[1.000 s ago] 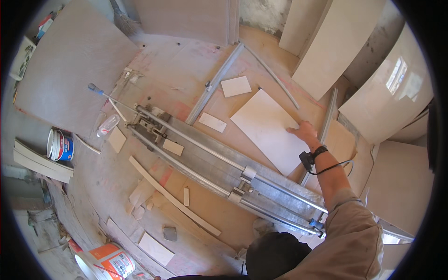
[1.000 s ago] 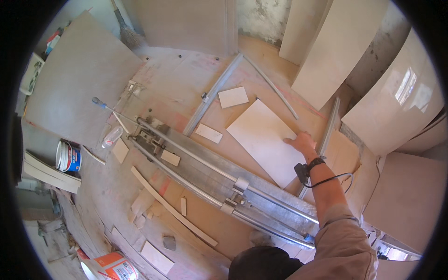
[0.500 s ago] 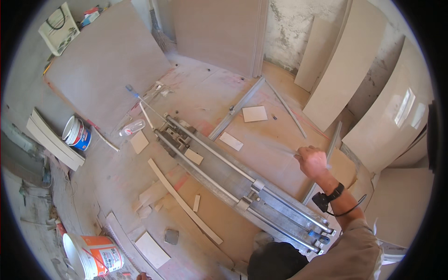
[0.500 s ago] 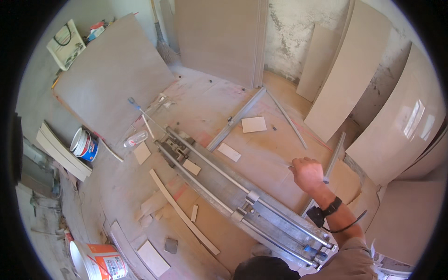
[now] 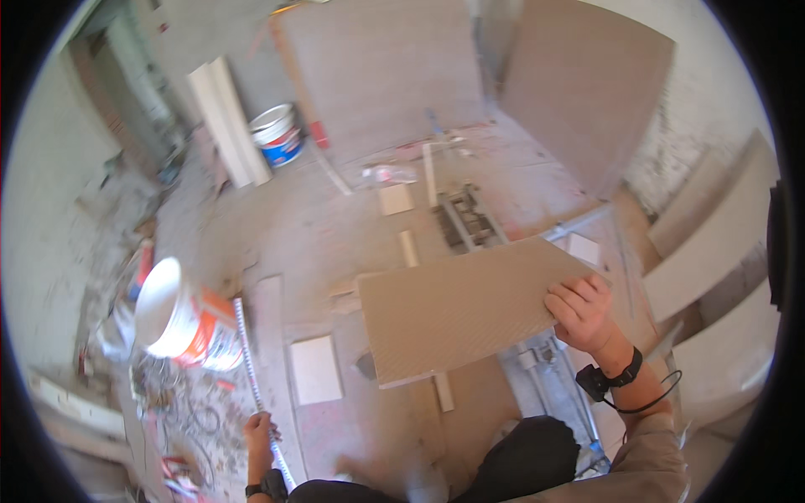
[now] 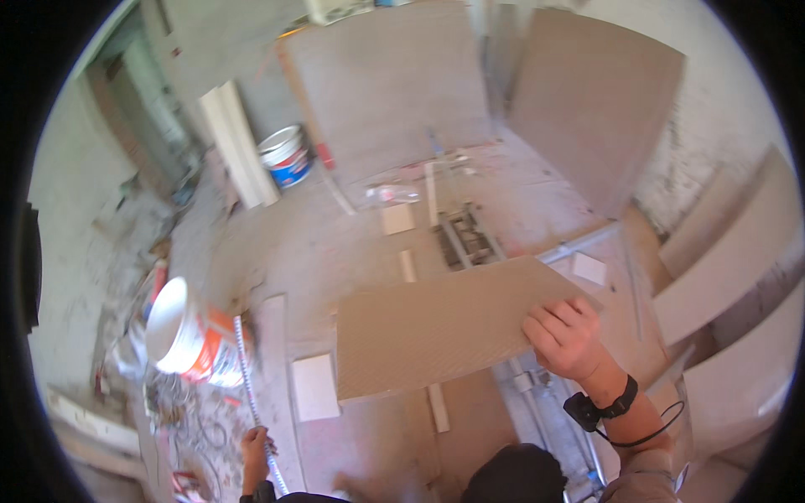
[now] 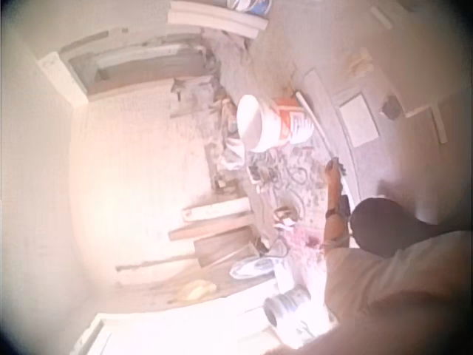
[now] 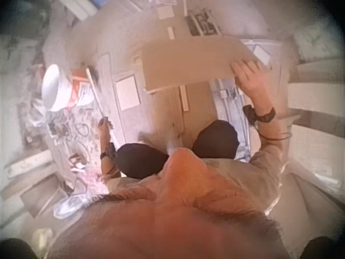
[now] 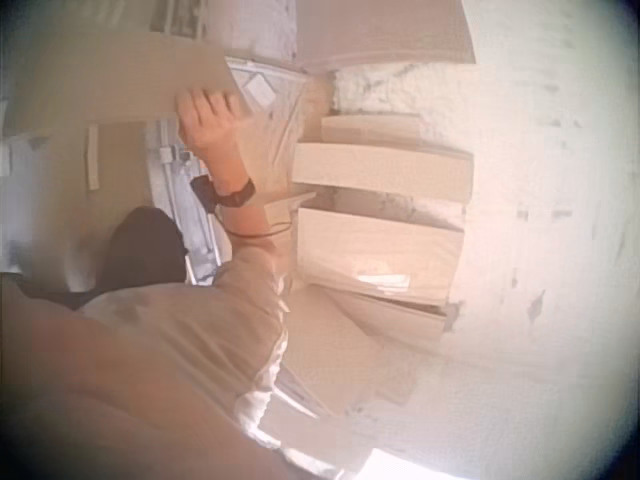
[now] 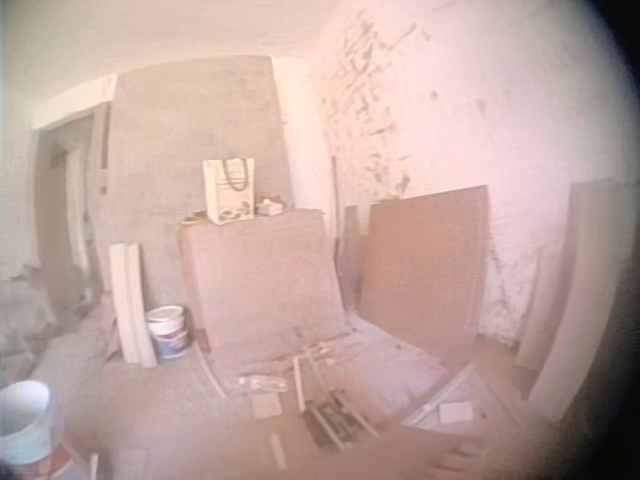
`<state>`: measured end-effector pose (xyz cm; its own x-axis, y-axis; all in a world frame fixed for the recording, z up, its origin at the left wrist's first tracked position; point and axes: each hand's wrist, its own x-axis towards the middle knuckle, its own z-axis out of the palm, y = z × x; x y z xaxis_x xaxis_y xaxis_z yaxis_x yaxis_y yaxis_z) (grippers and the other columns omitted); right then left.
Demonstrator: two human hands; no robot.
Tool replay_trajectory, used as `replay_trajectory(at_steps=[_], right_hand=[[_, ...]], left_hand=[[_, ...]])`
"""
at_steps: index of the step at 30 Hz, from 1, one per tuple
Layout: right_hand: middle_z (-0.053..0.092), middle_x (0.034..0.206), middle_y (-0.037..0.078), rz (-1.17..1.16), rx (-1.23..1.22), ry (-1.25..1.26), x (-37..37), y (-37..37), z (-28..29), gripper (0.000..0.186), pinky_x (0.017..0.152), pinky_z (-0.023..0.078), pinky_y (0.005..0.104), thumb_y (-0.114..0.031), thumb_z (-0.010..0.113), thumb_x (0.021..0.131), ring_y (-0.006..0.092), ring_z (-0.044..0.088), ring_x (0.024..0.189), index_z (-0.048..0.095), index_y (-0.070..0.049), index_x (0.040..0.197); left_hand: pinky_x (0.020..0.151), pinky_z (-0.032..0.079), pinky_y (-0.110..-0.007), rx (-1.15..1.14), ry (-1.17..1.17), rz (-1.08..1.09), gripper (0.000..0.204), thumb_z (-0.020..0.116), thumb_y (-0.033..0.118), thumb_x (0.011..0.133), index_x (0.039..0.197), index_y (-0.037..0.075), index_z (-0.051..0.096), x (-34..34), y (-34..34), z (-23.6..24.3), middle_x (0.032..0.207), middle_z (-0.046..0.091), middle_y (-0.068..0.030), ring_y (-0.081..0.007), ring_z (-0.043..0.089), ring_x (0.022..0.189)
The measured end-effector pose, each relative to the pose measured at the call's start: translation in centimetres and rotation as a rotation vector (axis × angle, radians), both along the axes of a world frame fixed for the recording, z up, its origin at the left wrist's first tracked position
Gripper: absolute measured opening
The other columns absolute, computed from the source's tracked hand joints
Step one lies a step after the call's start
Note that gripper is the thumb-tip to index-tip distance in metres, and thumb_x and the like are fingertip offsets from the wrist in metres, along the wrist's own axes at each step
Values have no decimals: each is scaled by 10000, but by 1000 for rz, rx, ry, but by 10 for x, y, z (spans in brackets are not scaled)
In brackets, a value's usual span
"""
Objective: Measuring a wall gap, marking a tile, and cutting the tile using a manual cutter and an angle grinder.
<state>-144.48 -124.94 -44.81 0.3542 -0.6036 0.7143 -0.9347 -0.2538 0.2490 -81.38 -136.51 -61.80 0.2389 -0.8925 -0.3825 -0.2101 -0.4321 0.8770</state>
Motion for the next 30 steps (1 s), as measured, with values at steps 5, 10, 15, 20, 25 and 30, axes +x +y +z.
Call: replay_trajectory(at_steps=[5,10,15,20,25,30], right_hand=[[664,886,99,217,332,-330,98,-103,-10,264,679,468,406,-80,681,689,287,614,784,662,-40,950],[691,1053,100,180,1181,-1381,232,-199,-86,442,790,515,383,-373,598,962,236,660,902,635,32,1137],[602,1255,147,-58,1483,-2057,351,-199,-175,534,934,499,420,-421,570,967,266,606,1083,539,0,1295],[612,1231,149,-295,1382,-2106,397,-174,-234,536,936,501,431,-419,564,971,282,606,1089,543,21,1276],[526,1369,154,-365,1466,-2144,408,-134,-266,589,1037,432,454,-444,498,995,302,526,1218,441,0,1378],[505,1394,155,-407,1400,-2220,406,-112,-294,593,1040,429,455,-458,456,1009,305,514,1237,433,1,1384]], left_hand=[[411,445,-286,25,62,180,187,626,202,910,954,20,626,34,58,-12,648,558,-54,-143,541,485],[400,354,-257,19,435,227,328,627,266,940,1158,25,579,27,88,-8,622,494,12,-92,429,451],[421,303,-227,-67,778,64,463,592,396,968,1291,74,515,3,72,0,709,511,13,-87,438,485],[426,320,-235,92,1049,2,409,583,405,969,1216,80,559,24,48,-14,765,568,13,-101,498,539],[449,330,-238,269,1083,-18,263,601,384,959,1029,131,592,46,41,-65,780,589,29,-103,521,587],[479,374,-237,356,1291,-44,201,618,335,958,973,136,595,49,27,-94,820,618,21,-94,546,616]])
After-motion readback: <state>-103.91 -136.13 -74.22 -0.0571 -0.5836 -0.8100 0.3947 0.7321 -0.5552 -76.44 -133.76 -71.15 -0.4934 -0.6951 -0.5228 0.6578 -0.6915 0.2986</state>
